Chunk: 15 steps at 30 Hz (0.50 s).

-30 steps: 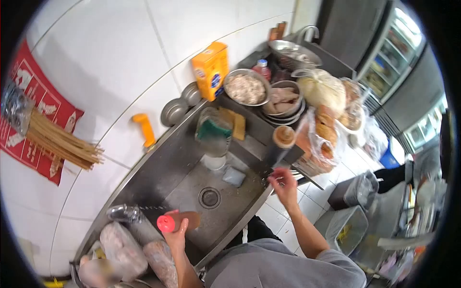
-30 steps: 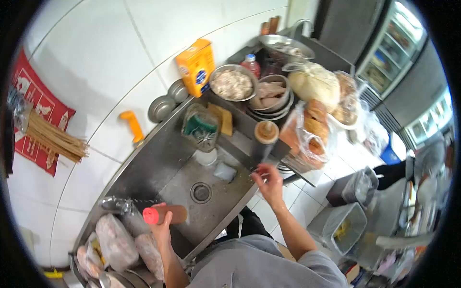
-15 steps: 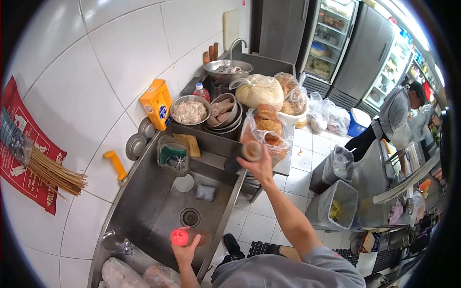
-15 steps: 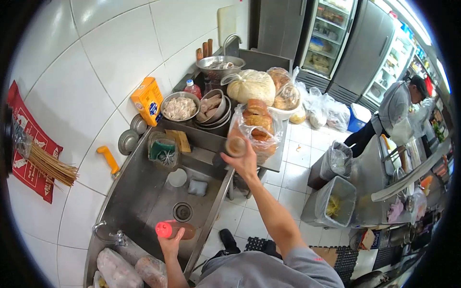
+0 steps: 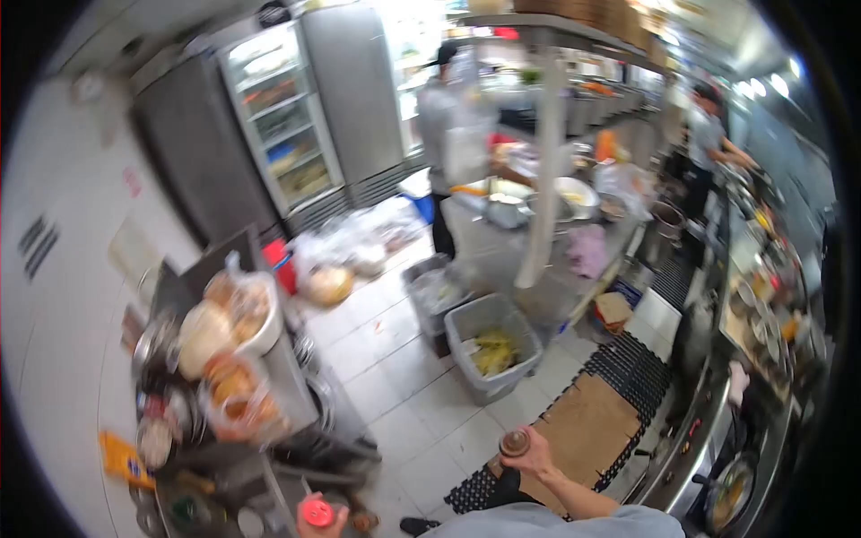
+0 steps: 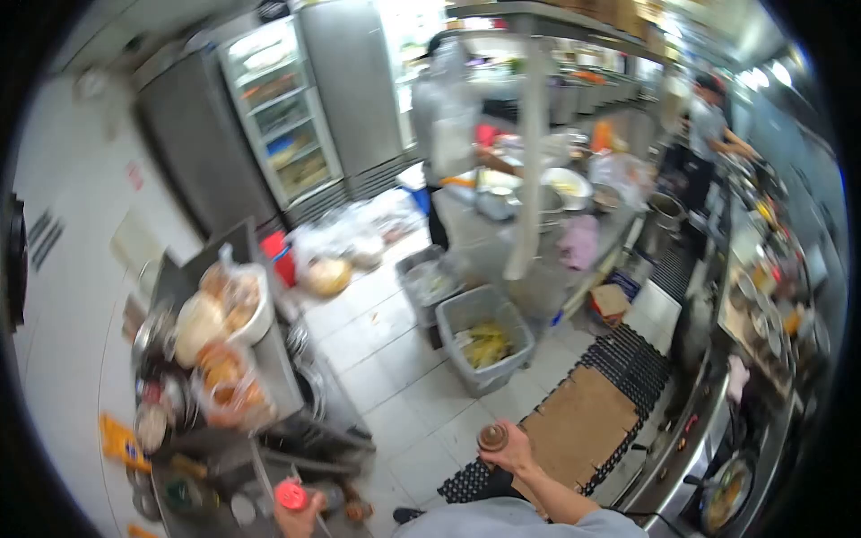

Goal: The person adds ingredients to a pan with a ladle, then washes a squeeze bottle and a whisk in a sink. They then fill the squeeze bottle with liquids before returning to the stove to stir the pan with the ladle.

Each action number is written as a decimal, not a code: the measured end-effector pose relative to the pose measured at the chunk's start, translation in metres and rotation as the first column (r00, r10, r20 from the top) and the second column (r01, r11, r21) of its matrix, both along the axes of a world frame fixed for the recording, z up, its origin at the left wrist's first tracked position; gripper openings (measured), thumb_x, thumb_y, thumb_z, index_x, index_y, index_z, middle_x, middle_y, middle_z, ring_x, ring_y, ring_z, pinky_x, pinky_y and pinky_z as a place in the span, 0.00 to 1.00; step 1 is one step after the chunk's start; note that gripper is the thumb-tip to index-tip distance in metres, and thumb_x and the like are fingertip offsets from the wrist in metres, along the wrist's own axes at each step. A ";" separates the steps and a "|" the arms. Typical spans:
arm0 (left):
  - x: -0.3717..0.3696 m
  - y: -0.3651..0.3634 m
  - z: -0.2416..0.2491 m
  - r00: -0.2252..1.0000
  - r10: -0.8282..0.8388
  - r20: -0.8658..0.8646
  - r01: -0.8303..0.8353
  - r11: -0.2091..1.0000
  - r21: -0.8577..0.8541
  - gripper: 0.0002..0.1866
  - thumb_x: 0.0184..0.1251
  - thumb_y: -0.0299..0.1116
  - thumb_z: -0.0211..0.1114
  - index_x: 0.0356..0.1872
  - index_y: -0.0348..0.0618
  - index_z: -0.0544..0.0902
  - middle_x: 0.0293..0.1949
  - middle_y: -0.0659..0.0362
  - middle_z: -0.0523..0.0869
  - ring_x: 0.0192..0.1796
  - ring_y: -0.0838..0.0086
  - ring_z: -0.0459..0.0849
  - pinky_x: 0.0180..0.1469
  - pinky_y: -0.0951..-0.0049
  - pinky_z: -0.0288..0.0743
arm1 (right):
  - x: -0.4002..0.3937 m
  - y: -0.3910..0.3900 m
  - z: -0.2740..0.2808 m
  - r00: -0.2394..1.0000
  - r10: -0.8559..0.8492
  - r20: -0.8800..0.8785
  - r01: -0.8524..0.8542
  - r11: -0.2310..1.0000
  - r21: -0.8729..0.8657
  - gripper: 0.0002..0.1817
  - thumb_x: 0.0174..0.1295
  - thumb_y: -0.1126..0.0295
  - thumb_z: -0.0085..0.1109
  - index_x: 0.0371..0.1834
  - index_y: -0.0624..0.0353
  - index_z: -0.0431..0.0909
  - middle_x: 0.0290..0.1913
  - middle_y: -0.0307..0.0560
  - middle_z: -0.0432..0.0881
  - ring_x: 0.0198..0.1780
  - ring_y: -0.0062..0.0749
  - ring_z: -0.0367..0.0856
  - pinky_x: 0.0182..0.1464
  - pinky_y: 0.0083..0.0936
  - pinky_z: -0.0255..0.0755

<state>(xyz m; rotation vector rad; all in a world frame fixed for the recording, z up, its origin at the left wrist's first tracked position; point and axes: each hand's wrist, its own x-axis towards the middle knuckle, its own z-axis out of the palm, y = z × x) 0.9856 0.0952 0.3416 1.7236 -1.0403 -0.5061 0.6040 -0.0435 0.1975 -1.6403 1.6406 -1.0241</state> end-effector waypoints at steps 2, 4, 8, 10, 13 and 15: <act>-0.032 -0.042 -0.005 0.978 -0.144 0.150 0.136 0.989 0.063 0.30 0.41 0.29 0.77 0.49 0.40 0.75 0.42 0.58 0.80 0.47 0.73 0.77 0.51 0.70 0.73 | -0.055 0.021 -0.019 0.988 -0.149 0.030 0.149 0.989 0.016 0.34 0.32 0.57 0.76 0.44 0.59 0.74 0.39 0.49 0.81 0.42 0.37 0.81 0.46 0.30 0.75; -0.067 -0.075 -0.025 0.920 -0.293 0.259 0.261 0.953 0.150 0.29 0.41 0.29 0.78 0.48 0.40 0.75 0.42 0.58 0.81 0.46 0.73 0.78 0.51 0.70 0.73 | -0.105 0.048 -0.026 0.957 -0.290 -0.007 0.290 0.956 0.048 0.32 0.32 0.59 0.75 0.43 0.59 0.74 0.38 0.49 0.81 0.41 0.37 0.82 0.46 0.30 0.75; -0.117 -0.156 -0.107 0.922 -0.387 0.010 0.376 0.901 0.217 0.28 0.40 0.30 0.77 0.45 0.39 0.76 0.39 0.57 0.81 0.43 0.71 0.79 0.48 0.69 0.74 | -0.166 0.092 -0.022 0.852 -0.520 -0.063 0.523 0.849 0.076 0.33 0.30 0.60 0.75 0.43 0.60 0.73 0.38 0.49 0.81 0.41 0.39 0.82 0.46 0.30 0.75; -0.148 -0.183 -0.118 0.883 -0.446 0.146 0.392 0.871 0.295 0.27 0.35 0.35 0.79 0.39 0.39 0.77 0.35 0.57 0.81 0.39 0.69 0.80 0.44 0.69 0.75 | -0.187 0.105 -0.026 0.781 -0.625 -0.002 0.621 0.775 0.115 0.32 0.30 0.61 0.75 0.42 0.59 0.73 0.38 0.49 0.81 0.42 0.40 0.82 0.46 0.31 0.75; -0.188 -0.221 -0.143 0.885 -0.454 0.105 0.410 0.865 0.289 0.27 0.35 0.36 0.79 0.38 0.39 0.76 0.36 0.56 0.81 0.39 0.69 0.79 0.45 0.69 0.75 | -0.203 0.118 -0.023 0.656 -0.755 0.009 0.746 0.650 0.146 0.33 0.29 0.61 0.75 0.43 0.59 0.73 0.37 0.49 0.81 0.42 0.41 0.81 0.45 0.32 0.75; -0.202 -0.240 -0.161 0.865 -0.476 0.158 0.412 0.854 0.316 0.27 0.35 0.36 0.79 0.38 0.38 0.75 0.37 0.56 0.80 0.40 0.69 0.79 0.45 0.68 0.74 | -0.208 0.122 -0.027 0.591 -0.807 0.005 0.798 0.586 0.141 0.33 0.29 0.62 0.75 0.43 0.59 0.73 0.38 0.49 0.81 0.41 0.41 0.81 0.46 0.32 0.74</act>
